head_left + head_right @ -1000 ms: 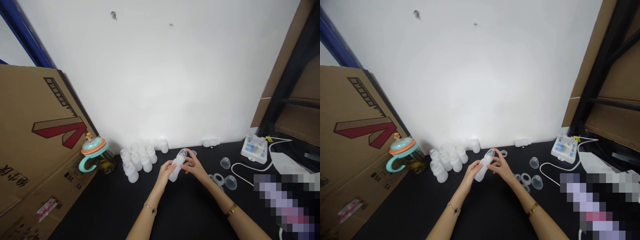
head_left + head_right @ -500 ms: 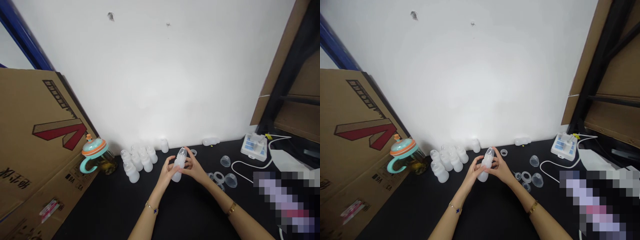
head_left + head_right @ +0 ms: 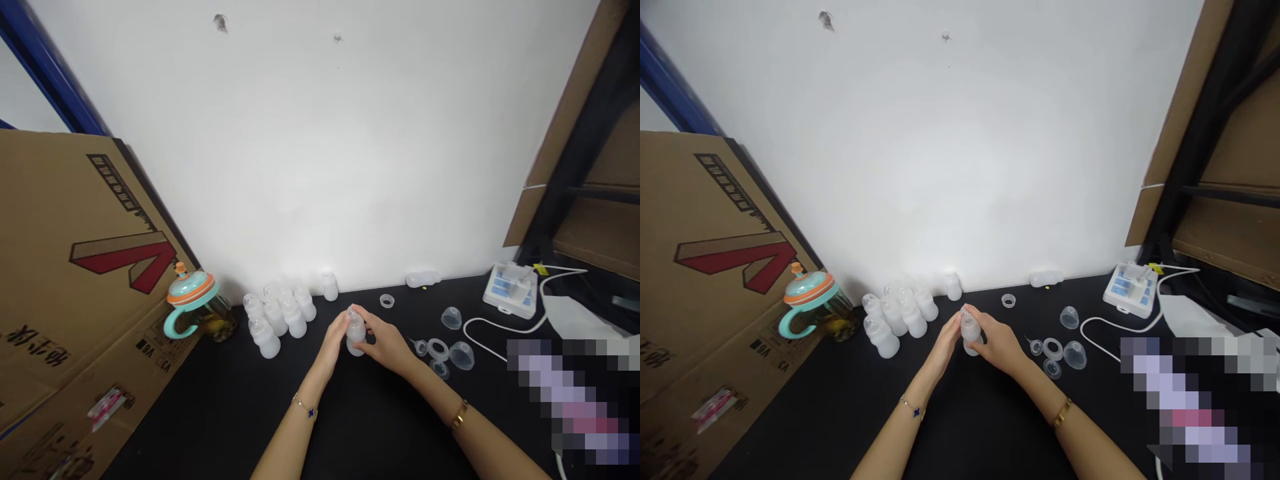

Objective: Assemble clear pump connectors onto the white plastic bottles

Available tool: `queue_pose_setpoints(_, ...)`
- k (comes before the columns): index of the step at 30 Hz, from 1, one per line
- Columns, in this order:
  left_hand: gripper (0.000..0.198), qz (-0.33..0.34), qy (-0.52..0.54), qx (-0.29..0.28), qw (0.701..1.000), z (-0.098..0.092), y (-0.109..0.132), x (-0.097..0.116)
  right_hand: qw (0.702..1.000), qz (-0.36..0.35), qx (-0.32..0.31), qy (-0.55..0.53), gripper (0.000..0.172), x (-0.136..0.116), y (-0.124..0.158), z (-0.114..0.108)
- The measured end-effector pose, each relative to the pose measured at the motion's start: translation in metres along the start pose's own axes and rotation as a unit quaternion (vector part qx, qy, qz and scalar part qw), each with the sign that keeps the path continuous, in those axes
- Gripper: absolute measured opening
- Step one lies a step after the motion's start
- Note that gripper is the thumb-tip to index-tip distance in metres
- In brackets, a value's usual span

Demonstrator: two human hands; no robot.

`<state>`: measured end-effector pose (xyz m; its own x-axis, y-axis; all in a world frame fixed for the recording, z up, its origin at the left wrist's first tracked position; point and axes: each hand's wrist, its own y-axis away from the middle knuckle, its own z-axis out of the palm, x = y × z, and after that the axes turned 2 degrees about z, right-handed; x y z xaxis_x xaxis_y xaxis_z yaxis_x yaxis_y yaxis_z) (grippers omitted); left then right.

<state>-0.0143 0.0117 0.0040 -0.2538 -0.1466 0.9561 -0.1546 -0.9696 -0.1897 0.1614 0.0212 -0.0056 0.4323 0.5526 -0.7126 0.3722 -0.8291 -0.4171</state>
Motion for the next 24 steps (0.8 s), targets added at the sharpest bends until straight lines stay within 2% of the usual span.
queue_pose_setpoints(9,0.045,0.023,-0.005,-0.007,1.000,0.007,0.005,0.010,0.999,-0.012,-0.031,0.002,0.092,-0.008,0.000,0.003)
queue_pose_setpoints(24,0.044,0.012,0.059,0.007,0.998,0.014,0.006,0.011,1.000,0.005,-0.022,-0.008,0.087,-0.008,0.001,0.005)
